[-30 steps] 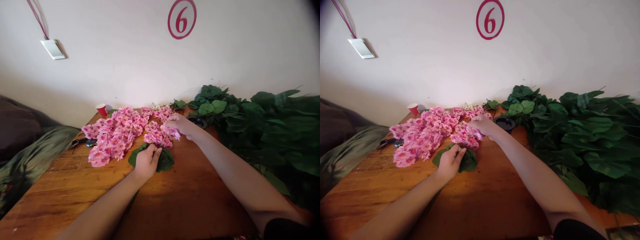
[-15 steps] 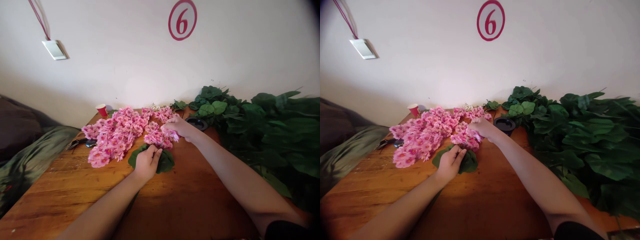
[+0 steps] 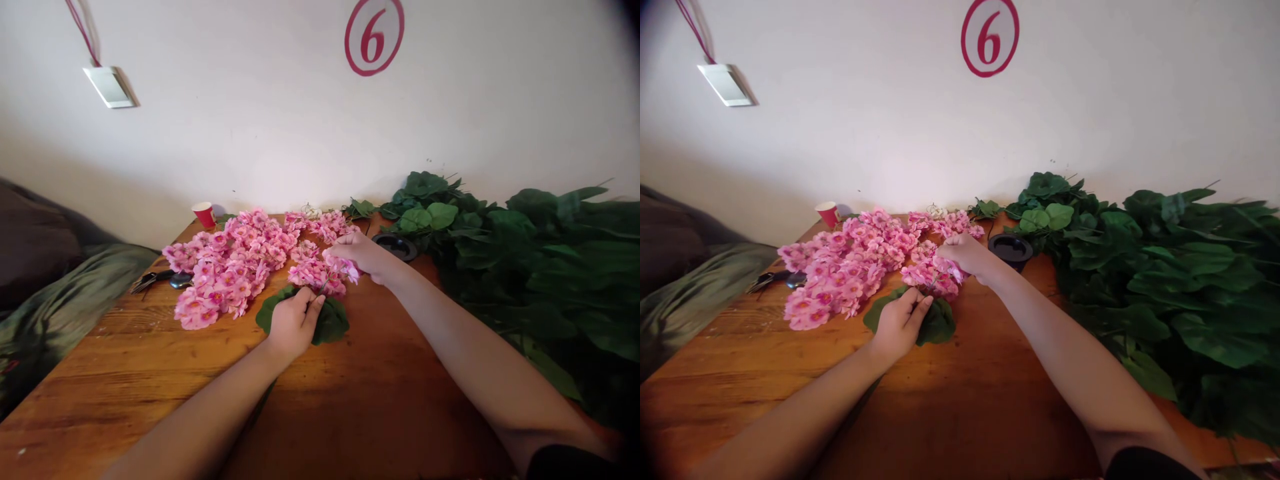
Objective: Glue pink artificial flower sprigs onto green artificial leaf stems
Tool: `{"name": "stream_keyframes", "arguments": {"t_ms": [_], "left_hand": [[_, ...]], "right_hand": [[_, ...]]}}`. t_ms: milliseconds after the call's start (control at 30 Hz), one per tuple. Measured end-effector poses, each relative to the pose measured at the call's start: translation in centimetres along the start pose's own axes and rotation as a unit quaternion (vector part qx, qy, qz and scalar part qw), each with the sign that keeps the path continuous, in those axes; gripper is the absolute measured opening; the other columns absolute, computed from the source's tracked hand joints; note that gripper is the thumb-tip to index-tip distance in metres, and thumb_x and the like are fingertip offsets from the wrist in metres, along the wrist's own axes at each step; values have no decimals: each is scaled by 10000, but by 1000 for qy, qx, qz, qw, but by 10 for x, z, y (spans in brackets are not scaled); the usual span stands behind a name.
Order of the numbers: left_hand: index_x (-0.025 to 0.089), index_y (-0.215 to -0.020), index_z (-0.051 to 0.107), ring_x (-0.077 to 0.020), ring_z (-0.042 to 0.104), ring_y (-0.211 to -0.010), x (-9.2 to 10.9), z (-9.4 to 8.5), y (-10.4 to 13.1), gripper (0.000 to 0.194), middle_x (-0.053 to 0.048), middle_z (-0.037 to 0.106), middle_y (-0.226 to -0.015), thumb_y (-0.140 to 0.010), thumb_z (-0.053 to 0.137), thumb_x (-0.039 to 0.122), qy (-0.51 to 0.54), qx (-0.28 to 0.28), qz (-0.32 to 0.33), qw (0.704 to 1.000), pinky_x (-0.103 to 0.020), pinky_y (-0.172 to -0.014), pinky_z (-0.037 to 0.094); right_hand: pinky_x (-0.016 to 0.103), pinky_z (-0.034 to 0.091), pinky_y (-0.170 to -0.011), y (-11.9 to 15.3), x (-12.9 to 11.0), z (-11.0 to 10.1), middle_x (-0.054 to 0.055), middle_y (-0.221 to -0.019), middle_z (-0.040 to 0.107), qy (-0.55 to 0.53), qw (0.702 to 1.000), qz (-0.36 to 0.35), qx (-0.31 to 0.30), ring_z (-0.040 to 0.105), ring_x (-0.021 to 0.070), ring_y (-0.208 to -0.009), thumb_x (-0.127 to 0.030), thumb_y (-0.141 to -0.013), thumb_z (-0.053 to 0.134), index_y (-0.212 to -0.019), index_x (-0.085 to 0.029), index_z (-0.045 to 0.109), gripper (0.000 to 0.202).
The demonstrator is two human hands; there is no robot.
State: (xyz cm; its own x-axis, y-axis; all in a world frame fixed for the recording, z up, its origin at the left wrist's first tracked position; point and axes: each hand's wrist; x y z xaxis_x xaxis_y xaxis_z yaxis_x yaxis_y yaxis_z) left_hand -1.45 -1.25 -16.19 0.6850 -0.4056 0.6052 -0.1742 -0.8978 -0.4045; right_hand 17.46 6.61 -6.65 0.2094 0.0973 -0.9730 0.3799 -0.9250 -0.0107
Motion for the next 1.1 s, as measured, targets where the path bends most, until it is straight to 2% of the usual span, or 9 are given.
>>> {"name": "stream_keyframes", "arguments": {"t_ms": [300,633,867,1000,1100], "left_hand": [[210,-749,500,-134,535,-578,0,-1,0,349,27,551,-611,-1007,443,438,-3,2,6,1000,-258,-582,353],[211,-733,489,-131,541,-582,1,-1,0,348,29,543,-604,-1008,441,417,-9,2,4,1000,-254,-582,350],[208,-722,497,-135,521,-572,2,-1,1,343,21,533,-600,-1005,443,394,-35,-11,36,999,-268,-574,329],[212,-734,505,-137,528,-584,1,-1,0,340,24,531,-604,-1002,449,414,-18,-9,15,1000,-262,-581,345],[215,-737,493,-136,529,-591,0,-1,-1,344,31,530,-613,-1002,445,429,9,-8,-13,1000,-257,-588,354]], "right_hand": [[241,202,-391,-1,3,-1,-46,-454,411,8,1000,9,1,321,78,-386,-282,-774,653,-563,-207,427,319],[244,175,-384,-1,6,2,-61,-451,358,23,1000,15,-1,263,74,-382,-320,-781,659,-565,-209,404,353],[259,179,-379,2,1,1,-36,-441,433,60,996,51,-32,264,73,-358,-357,-810,645,-579,-196,482,325],[255,232,-407,1,1,0,-27,-471,445,61,996,58,-20,321,88,-398,-401,-823,664,-594,-199,476,360],[258,366,-507,0,2,-6,8,-585,546,67,997,47,11,476,135,-536,-458,-800,734,-715,-195,575,320]]}}
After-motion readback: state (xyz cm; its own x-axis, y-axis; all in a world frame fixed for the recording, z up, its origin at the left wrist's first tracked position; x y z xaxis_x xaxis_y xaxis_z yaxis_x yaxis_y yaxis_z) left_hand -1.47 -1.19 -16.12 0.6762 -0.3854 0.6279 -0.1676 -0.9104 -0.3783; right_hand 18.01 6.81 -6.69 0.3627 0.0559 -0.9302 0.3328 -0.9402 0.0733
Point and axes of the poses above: each hand's wrist, its own y-axis away from the middle knuckle, its own z-axis out of the palm, x = y × z
